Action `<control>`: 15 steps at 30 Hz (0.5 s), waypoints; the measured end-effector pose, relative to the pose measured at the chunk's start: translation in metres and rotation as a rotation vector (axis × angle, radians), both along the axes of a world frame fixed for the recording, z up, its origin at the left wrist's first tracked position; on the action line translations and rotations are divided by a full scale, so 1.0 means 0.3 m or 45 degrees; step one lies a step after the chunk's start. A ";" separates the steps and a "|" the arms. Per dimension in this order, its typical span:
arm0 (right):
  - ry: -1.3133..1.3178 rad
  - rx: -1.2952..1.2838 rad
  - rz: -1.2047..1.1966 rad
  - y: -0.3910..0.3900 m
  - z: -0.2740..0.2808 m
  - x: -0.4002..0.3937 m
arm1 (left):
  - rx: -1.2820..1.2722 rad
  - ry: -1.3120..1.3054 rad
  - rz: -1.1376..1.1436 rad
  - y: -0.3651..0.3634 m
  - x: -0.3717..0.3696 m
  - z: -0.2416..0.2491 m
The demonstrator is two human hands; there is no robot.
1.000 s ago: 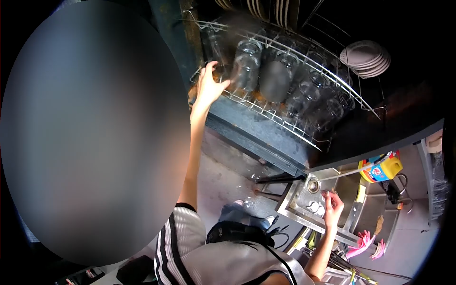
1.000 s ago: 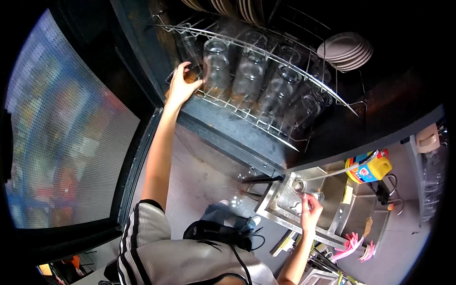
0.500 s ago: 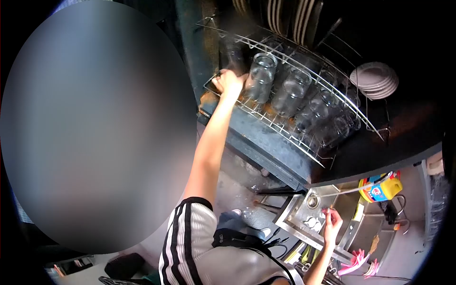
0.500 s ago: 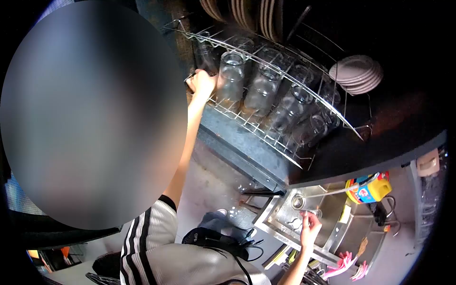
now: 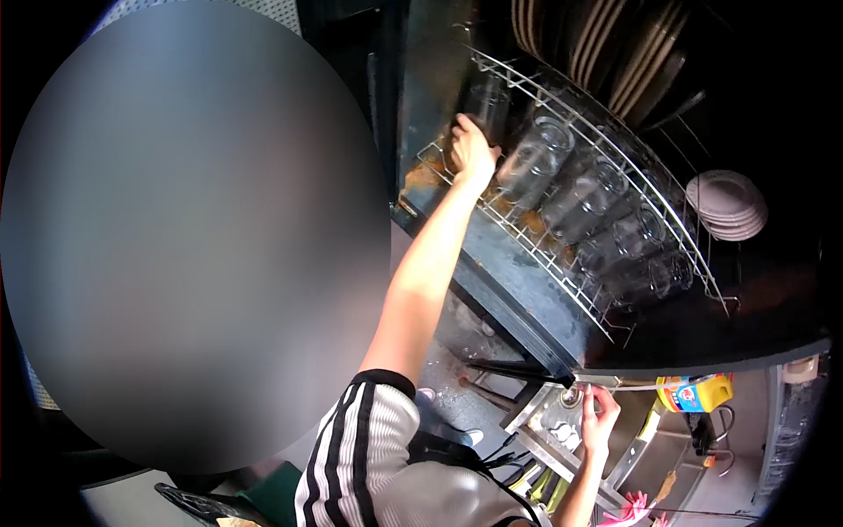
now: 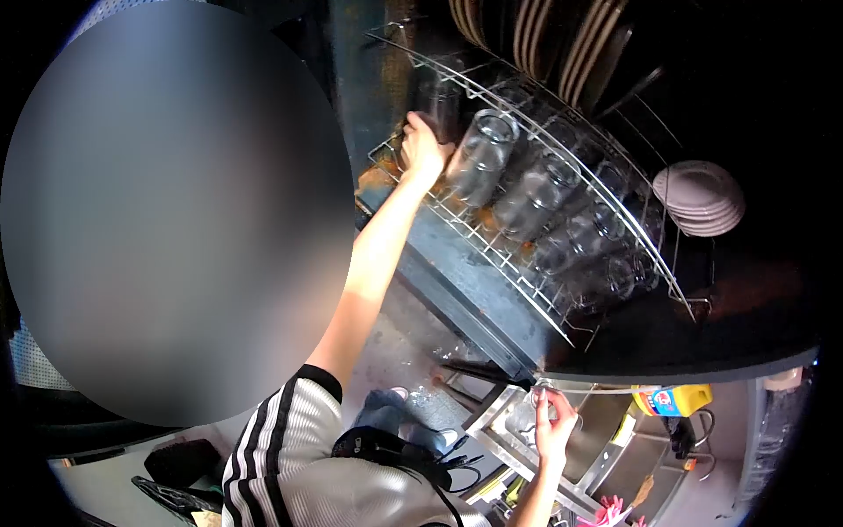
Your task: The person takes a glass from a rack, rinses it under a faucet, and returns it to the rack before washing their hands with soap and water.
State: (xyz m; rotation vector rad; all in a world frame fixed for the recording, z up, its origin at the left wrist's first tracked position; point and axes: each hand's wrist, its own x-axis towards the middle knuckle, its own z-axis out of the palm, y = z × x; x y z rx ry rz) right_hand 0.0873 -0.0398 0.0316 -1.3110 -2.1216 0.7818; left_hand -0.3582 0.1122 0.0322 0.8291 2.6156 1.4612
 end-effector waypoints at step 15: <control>-0.104 -0.013 0.073 -0.014 0.038 -0.078 | 0.029 0.017 -0.250 -0.007 -0.014 -0.013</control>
